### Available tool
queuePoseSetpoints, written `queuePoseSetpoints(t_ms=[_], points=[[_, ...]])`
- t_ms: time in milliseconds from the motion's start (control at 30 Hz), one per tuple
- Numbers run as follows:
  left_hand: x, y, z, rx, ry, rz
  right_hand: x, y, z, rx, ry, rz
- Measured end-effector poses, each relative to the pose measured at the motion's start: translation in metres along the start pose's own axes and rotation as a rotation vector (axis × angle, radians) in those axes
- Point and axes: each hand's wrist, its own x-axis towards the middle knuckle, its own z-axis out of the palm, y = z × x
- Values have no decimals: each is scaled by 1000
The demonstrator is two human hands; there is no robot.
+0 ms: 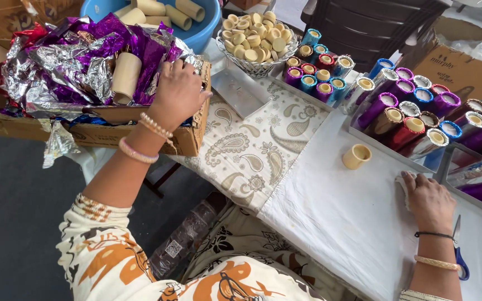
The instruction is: The person wraps a small cylindrical candle in a sheet of silver foil, folding the edges to create a neat package. They then place the wrapped candle into a tray with other finished items. Later, they pick up a purple foil sheet and begin wrapping another candle.
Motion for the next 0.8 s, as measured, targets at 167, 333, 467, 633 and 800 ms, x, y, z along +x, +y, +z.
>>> queuePoseSetpoints(t_ms=[167,333,467,633,800], points=[[19,-22,37,-154,-131,26,-3,-4,-8,17,-45,30],[27,-48,40,-417,-136,-49,-1,-1,-5,11,-33,15],[31,-64,57,-645,-45,-108,-1,0,-5,13,-47,14],[40,-64,75,-744,46,-146,0,1,-3,14,-26,-3],[51,-66,84,-785,141,-138,0,-1,-3,6,-44,13]])
